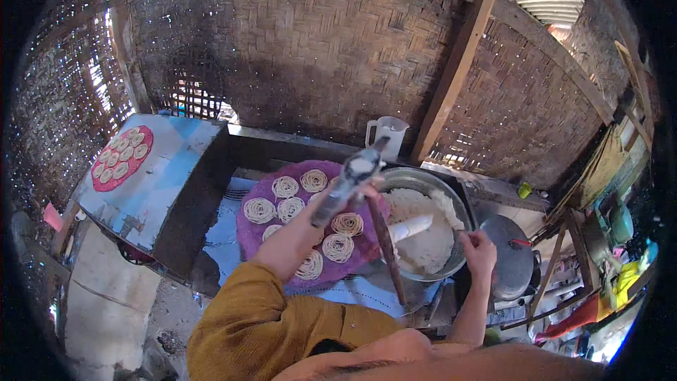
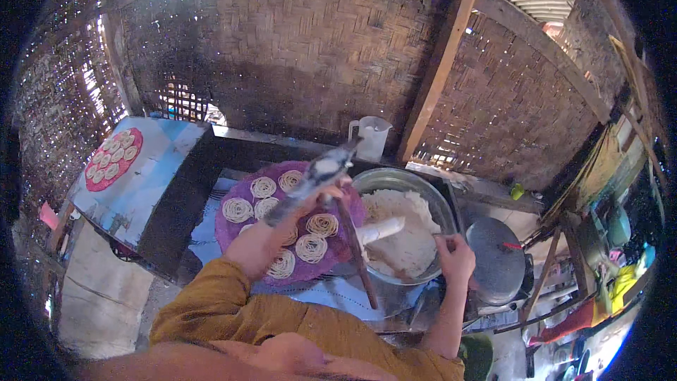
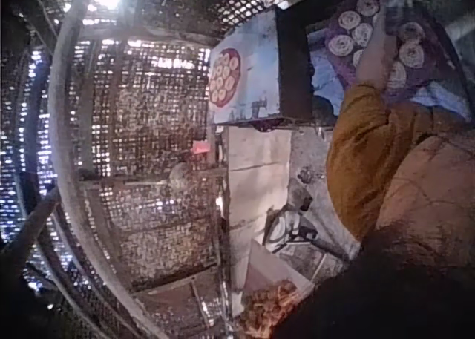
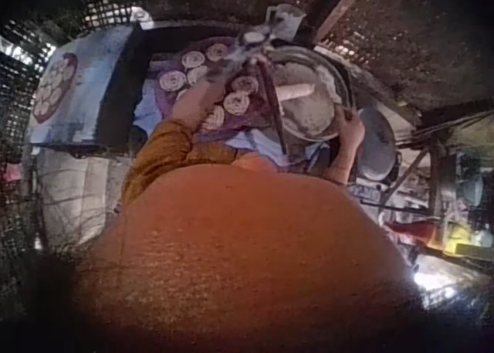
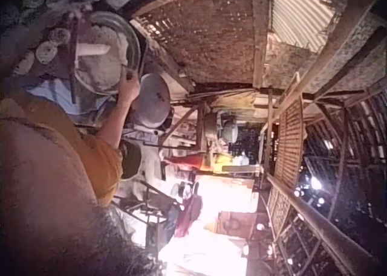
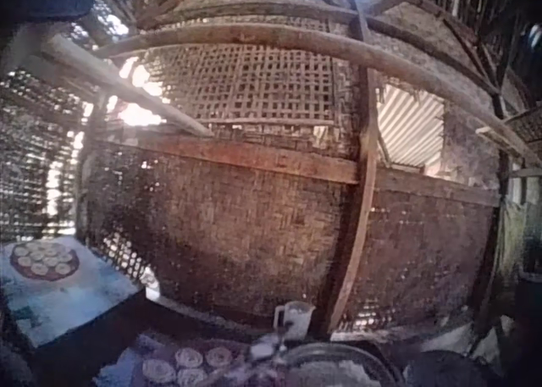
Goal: The person uses a wooden press to squeeze dough into spiral shapes onto a cloth, then refills the press with more dough from a large bowl.
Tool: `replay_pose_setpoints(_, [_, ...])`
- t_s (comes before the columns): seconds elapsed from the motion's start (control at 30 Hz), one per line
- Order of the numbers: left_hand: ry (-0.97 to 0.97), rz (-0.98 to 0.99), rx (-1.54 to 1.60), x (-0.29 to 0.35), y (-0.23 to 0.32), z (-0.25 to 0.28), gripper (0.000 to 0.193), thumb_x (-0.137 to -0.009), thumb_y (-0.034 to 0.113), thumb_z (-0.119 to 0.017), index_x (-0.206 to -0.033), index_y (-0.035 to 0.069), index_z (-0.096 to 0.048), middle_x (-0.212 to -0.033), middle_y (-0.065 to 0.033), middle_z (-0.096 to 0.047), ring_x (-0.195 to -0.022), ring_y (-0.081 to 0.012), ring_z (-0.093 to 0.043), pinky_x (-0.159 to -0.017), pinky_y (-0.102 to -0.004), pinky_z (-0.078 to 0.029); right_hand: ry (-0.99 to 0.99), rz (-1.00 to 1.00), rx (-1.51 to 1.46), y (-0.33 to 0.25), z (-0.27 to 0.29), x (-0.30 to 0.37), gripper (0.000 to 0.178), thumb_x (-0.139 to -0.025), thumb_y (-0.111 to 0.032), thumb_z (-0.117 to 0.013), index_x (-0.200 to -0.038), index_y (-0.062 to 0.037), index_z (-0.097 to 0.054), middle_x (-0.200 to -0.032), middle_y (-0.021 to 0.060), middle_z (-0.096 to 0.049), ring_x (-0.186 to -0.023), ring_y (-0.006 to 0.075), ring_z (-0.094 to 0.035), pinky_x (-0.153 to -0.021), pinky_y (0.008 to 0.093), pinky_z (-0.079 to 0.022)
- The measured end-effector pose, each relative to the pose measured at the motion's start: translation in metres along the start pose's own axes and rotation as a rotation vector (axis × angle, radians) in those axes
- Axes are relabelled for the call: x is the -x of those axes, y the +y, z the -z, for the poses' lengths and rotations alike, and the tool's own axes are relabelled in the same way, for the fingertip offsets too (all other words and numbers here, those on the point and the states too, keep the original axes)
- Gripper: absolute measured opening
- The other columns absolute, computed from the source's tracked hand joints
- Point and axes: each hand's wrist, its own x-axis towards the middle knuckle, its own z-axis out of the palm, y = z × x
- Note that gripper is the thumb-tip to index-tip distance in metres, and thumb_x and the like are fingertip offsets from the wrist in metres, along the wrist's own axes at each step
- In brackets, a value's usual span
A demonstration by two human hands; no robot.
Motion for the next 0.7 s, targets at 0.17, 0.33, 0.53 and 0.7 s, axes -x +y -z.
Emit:
replay_pose_setpoints(0.17, [-0.231, -0.209, 0.049, 0.022, 0.041, -0.018, 0.034, -0.072, 0.017, -0.062, -0.102, 0.005, -0.051, -0.094, -0.0101, -0.052, -0.082, -0.0303, -0.057, -0.065, -0.0508, -0.048, 0.017, 0.557, 0.230, 0.035, -0.042, 0.006, 0.052, -0.080, -0.049, -0.049, -0.105, -0.0049, -0.056, -0.103, 0.0159, -0.056, -0.090, 0.0278, -0.055, -0.078, 0.0388, -0.042])
replay_pose_setpoints(0.33, [-0.346, -0.190, 0.085, 0.036, 0.044, -0.030, 0.041, -0.072, 0.014, -0.063, -0.107, 0.003, -0.047, -0.105, -0.0100, -0.053, -0.091, -0.0209, -0.055, -0.079, -0.0354, -0.045, -0.958, -0.651, -1.808, -0.069, -0.092, 0.074, 0.088, -0.072, -0.072, -0.032, -0.120, 0.0005, -0.038, -0.109, 0.0209, -0.050, -0.074, 0.0309, -0.056, -0.060, 0.0378, -0.046])
replay_pose_setpoints(0.53, [-0.283, -0.267, -0.380, 0.055, 0.042, -0.015, 0.049, -0.072, 0.016, -0.064, -0.116, 0.004, -0.045, -0.113, -0.0117, -0.050, -0.096, -0.0226, -0.054, -0.084, -0.0379, -0.042, -0.739, -0.695, -1.866, -0.095, -0.074, 0.074, 0.084, -0.070, -0.071, -0.037, -0.118, -0.0017, -0.036, -0.074, 0.0198, -0.054, -0.030, 0.0144, -0.035, -0.026, 0.0237, -0.029])
replay_pose_setpoints(0.7, [-0.346, -0.170, -0.933, 0.087, 0.042, -0.026, 0.051, -0.072, 0.012, -0.066, -0.117, 0.001, -0.045, -0.114, -0.0099, -0.051, -0.102, -0.0170, -0.050, -0.091, -0.0344, -0.037, -0.790, -0.135, -1.603, -0.086, -0.075, 0.043, 0.071, -0.079, -0.061, -0.037, -0.117, -0.0016, -0.039, -0.088, 0.0125, -0.056, -0.049, 0.0152, -0.050, -0.030, 0.0183, -0.030])
